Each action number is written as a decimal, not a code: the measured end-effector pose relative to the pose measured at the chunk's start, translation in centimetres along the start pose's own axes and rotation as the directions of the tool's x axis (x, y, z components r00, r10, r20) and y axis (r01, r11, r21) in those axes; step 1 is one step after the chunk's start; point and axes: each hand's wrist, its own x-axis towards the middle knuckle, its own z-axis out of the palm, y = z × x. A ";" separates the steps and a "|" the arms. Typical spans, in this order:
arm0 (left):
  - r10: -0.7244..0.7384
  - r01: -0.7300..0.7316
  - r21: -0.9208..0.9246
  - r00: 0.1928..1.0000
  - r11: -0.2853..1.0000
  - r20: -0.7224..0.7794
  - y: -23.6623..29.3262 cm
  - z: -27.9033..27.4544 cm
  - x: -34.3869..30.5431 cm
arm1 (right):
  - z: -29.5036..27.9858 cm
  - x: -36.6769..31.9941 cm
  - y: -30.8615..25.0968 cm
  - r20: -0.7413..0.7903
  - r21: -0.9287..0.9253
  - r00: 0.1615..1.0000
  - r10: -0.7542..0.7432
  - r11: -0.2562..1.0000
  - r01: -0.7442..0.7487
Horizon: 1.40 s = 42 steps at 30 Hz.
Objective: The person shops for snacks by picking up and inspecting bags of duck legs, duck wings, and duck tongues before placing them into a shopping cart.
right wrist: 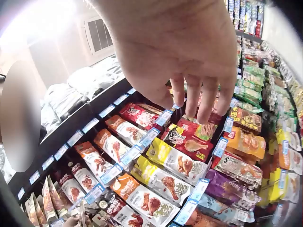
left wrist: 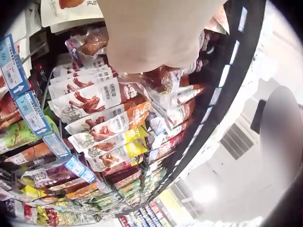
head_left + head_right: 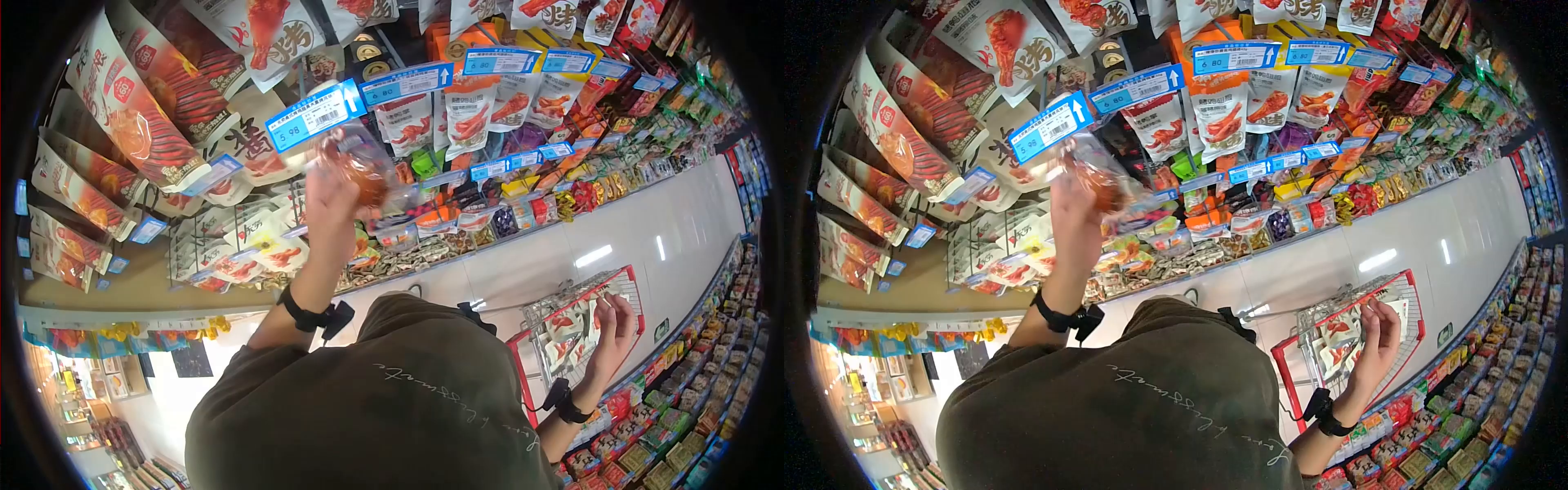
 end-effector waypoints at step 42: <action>-0.623 0.529 0.389 0.389 0.754 0.679 -8.3 19.1 -5.0 | 6.4 -1.3 -3.6 0.414 0.479 0.900 0.138 0.808 -0.344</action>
